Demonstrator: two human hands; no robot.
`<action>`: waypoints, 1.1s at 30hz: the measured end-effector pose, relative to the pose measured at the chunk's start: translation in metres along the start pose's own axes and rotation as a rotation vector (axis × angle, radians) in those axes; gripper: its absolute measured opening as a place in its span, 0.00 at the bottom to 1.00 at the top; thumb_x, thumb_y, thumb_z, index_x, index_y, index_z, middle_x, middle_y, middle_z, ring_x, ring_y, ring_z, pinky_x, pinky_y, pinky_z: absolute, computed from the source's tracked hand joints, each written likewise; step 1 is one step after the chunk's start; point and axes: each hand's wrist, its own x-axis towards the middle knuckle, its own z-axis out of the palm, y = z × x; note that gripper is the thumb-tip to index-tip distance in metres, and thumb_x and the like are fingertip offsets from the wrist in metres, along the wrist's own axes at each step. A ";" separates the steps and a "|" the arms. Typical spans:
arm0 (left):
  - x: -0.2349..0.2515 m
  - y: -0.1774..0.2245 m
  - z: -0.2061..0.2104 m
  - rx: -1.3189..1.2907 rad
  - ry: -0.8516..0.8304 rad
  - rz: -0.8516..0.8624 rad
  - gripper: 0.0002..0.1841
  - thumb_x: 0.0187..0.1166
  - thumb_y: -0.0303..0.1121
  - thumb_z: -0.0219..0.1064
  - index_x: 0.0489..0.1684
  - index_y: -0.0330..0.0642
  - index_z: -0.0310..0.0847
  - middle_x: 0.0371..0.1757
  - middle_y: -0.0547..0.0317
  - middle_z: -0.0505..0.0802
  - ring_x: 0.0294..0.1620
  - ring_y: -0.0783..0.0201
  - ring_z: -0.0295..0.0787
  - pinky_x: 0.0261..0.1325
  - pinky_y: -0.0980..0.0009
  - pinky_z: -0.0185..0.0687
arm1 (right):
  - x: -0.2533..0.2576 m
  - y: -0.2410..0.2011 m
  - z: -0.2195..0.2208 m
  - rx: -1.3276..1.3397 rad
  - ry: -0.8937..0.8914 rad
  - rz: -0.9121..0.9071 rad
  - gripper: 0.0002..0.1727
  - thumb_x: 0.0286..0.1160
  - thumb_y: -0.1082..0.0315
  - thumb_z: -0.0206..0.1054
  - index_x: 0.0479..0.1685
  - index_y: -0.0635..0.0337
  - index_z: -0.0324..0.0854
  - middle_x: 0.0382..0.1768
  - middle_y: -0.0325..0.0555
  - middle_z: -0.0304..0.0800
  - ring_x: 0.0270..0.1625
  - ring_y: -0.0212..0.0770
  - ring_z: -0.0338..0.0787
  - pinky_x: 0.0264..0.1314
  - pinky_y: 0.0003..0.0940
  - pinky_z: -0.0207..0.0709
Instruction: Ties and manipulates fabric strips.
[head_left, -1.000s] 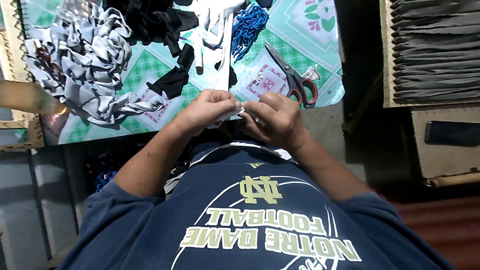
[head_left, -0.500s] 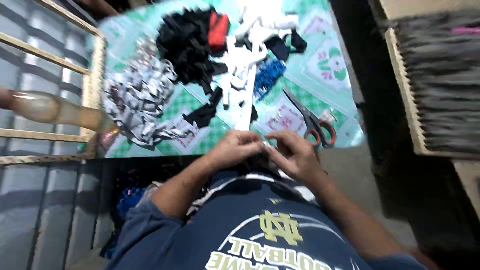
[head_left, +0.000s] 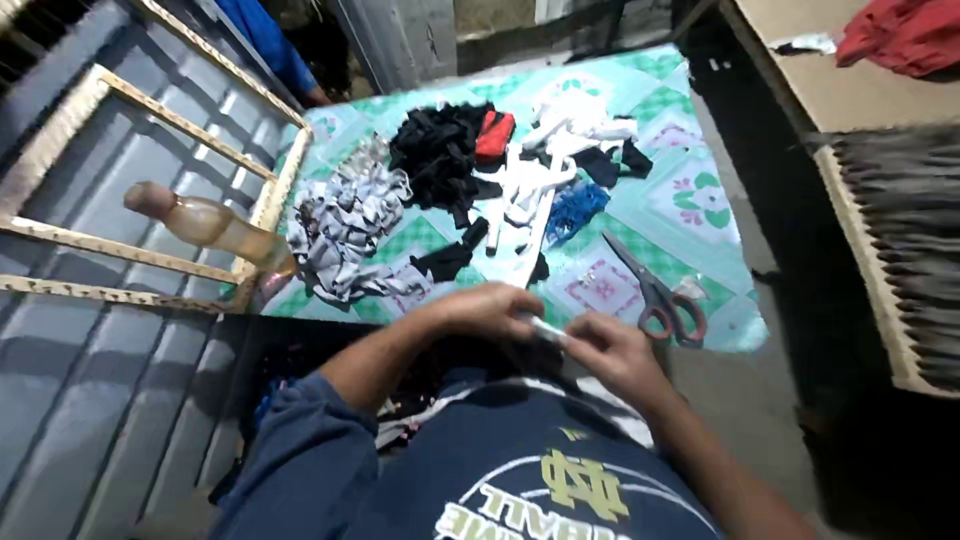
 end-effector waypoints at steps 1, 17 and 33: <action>0.000 -0.005 -0.006 0.043 0.044 0.037 0.10 0.80 0.26 0.68 0.49 0.26 0.88 0.46 0.40 0.93 0.49 0.51 0.90 0.57 0.52 0.83 | 0.000 -0.001 0.001 0.075 0.011 0.064 0.09 0.75 0.67 0.68 0.37 0.65 0.86 0.28 0.32 0.84 0.27 0.15 0.76 0.32 0.12 0.71; 0.003 -0.029 0.090 -0.580 0.599 -0.022 0.14 0.86 0.31 0.61 0.58 0.33 0.87 0.56 0.55 0.91 0.53 0.71 0.89 0.60 0.71 0.87 | 0.007 0.012 0.018 0.566 0.217 0.281 0.03 0.75 0.75 0.68 0.40 0.58 0.86 0.31 0.32 0.89 0.30 0.23 0.85 0.34 0.21 0.82; 0.012 -0.028 0.096 -1.090 0.712 0.037 0.08 0.78 0.21 0.68 0.50 0.37 0.86 0.43 0.62 0.94 0.41 0.71 0.90 0.50 0.72 0.89 | 0.009 0.008 0.022 0.497 0.198 0.195 0.04 0.78 0.76 0.67 0.42 0.62 0.88 0.34 0.34 0.92 0.35 0.24 0.88 0.41 0.22 0.85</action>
